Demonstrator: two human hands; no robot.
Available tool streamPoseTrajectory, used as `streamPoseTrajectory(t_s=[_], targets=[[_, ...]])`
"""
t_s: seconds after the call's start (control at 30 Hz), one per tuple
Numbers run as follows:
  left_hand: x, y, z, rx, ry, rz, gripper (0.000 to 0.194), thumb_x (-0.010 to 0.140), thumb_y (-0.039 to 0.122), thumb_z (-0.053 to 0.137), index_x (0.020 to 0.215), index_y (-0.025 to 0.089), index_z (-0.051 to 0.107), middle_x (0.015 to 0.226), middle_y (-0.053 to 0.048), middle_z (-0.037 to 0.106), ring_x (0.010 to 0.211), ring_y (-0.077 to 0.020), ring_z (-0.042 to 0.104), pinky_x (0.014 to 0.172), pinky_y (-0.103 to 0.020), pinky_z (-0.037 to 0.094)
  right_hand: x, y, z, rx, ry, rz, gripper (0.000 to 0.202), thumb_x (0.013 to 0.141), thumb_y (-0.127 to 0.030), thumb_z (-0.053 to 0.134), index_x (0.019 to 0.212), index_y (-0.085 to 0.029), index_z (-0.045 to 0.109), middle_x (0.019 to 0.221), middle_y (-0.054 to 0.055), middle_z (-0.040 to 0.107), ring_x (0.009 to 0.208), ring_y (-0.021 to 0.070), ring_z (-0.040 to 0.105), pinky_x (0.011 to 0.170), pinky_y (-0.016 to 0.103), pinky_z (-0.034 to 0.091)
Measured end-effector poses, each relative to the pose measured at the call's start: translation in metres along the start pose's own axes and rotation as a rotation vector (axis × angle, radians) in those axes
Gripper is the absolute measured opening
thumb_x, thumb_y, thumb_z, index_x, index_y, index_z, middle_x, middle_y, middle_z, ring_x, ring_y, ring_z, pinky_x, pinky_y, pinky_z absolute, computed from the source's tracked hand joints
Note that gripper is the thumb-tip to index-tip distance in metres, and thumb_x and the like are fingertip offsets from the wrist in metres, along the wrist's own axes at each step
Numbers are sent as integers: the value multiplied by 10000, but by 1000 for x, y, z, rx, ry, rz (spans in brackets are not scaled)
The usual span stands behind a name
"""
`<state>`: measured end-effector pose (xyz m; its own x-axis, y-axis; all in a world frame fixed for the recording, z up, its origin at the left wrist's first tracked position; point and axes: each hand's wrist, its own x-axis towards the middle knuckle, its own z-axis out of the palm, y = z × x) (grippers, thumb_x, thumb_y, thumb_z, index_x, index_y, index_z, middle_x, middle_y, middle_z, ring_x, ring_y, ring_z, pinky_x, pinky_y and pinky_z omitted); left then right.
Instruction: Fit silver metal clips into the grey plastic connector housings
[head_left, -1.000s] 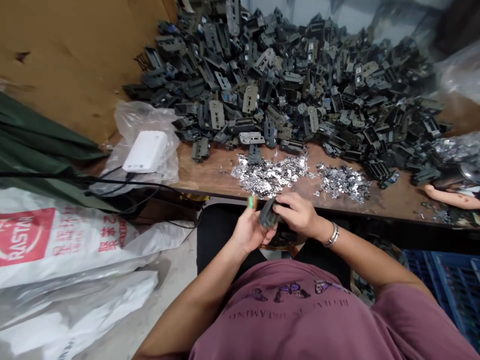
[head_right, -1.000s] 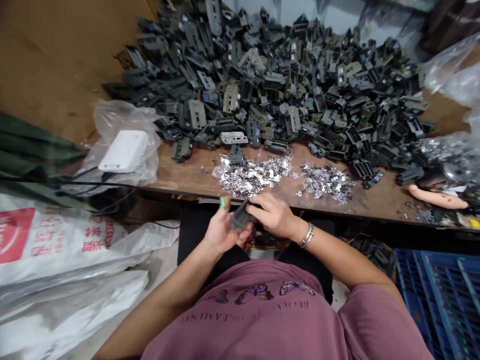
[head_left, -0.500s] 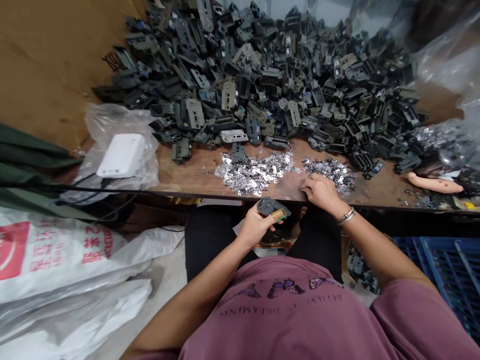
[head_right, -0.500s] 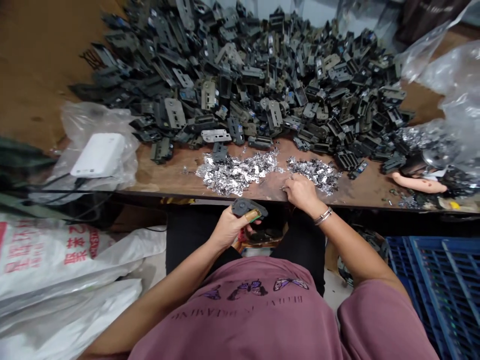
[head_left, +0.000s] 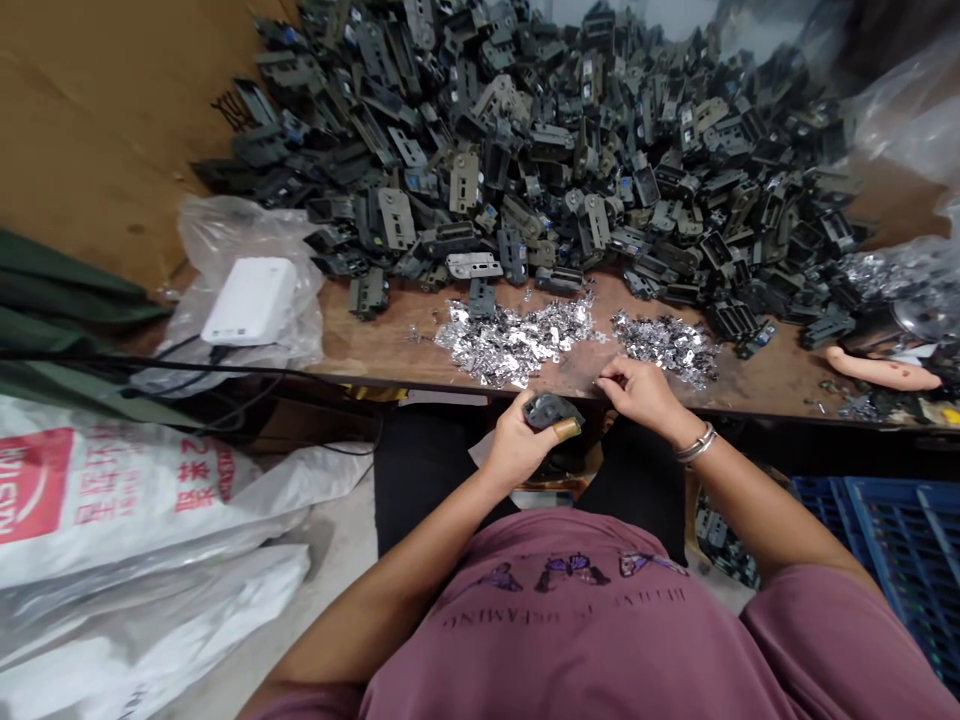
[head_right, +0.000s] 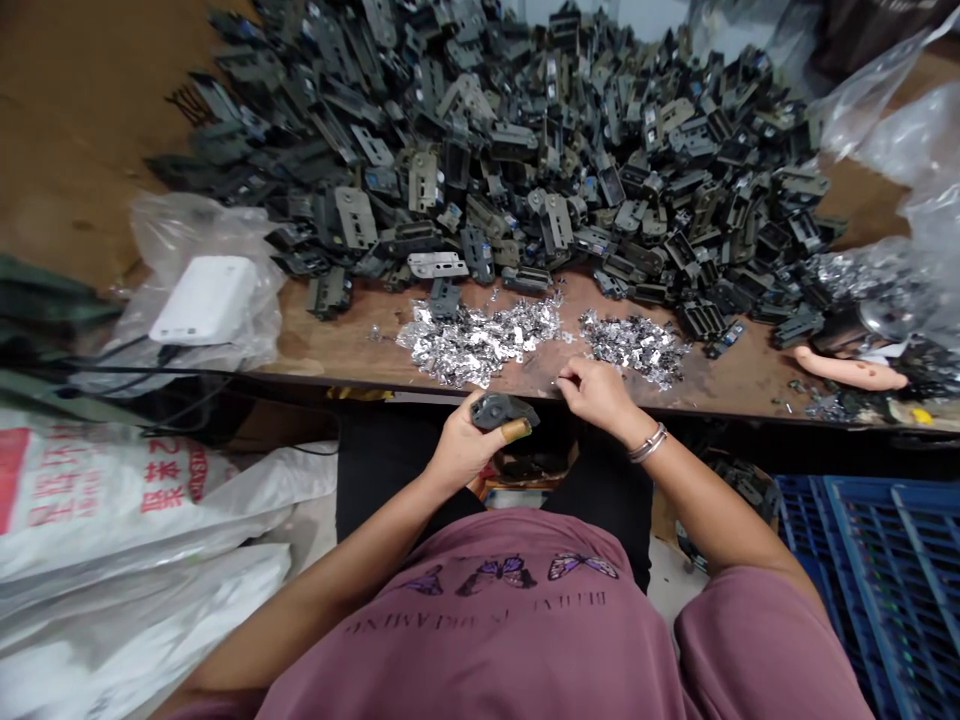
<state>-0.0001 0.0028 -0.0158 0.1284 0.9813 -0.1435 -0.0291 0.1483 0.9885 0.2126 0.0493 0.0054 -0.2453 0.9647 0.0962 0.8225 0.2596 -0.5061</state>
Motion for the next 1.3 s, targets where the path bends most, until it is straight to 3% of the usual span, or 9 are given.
streamPoseTrajectory(t_s=[0.1, 0.23, 0.37, 0.57, 0.77, 0.97, 1.13, 1.23, 1.3], targets=[[-3, 2, -1, 29, 16, 29, 342, 637, 301, 841, 811, 184, 571, 718, 25, 605, 646, -118, 536, 633, -235, 440, -10, -19, -2, 259, -3, -42, 103, 823, -217, 614, 728, -184, 633, 642, -20, 646, 564, 104, 553, 566, 223, 406], [-7, 7, -2, 79, -67, 79, 350, 666, 265, 819, 941, 193, 615, 869, -17, 688, 765, -150, 616, 742, -267, 483, -18, -37, -8, 220, -69, -162, 104, 812, -163, 622, 737, -190, 689, 659, -8, 678, 599, 111, 598, 591, 227, 424], [-12, 7, -4, 56, -117, 78, 381, 666, 244, 807, 997, 195, 624, 997, -58, 710, 874, -179, 650, 830, -305, 502, -24, -33, -15, 306, -227, -171, 167, 867, -171, 598, 855, -234, 751, 684, -21, 718, 517, 103, 607, 544, 224, 466], [-21, 1, -12, 9, -127, 7, 358, 658, 255, 798, 963, 205, 618, 967, -47, 705, 835, -173, 639, 808, -307, 511, -44, -35, -4, 204, 41, -441, 186, 914, -159, 549, 993, -220, 706, 888, 60, 750, 790, 170, 703, 704, 298, 572], [-24, 6, -16, 40, -190, -13, 346, 628, 259, 802, 925, 192, 638, 856, -26, 674, 762, -157, 604, 745, -290, 501, -52, -39, 18, 55, 49, -632, 271, 864, -37, 428, 1027, -165, 603, 866, 92, 708, 735, 176, 672, 631, 293, 548], [-21, 1, -21, 30, -256, -49, 267, 640, 202, 769, 867, 194, 631, 807, -5, 648, 734, -145, 579, 719, -273, 483, -55, -27, 28, 65, 9, -648, 260, 890, -64, 443, 1081, -173, 582, 836, 68, 708, 689, 157, 665, 617, 270, 548], [-22, -3, -21, 19, -230, -37, 267, 637, 200, 776, 861, 183, 632, 808, -9, 652, 731, -142, 588, 719, -270, 481, -64, -23, 45, 108, 122, -644, 296, 911, -76, 433, 1096, -177, 641, 883, 87, 750, 764, 174, 725, 684, 291, 605], [-23, -2, -24, 22, -163, -39, 315, 627, 237, 803, 889, 187, 636, 813, -3, 661, 723, -139, 594, 708, -263, 481, -72, -26, 47, 245, 145, -542, 339, 918, -89, 453, 1178, -198, 641, 1014, 95, 759, 891, 186, 742, 759, 314, 625], [-25, 0, -26, 13, -102, -43, 341, 617, 247, 820, 892, 193, 627, 833, -3, 675, 727, -138, 605, 715, -261, 483, -76, -30, 47, 389, 150, -375, 336, 930, -130, 480, 1213, -224, 635, 1094, 92, 747, 922, 184, 739, 779, 328, 628]])
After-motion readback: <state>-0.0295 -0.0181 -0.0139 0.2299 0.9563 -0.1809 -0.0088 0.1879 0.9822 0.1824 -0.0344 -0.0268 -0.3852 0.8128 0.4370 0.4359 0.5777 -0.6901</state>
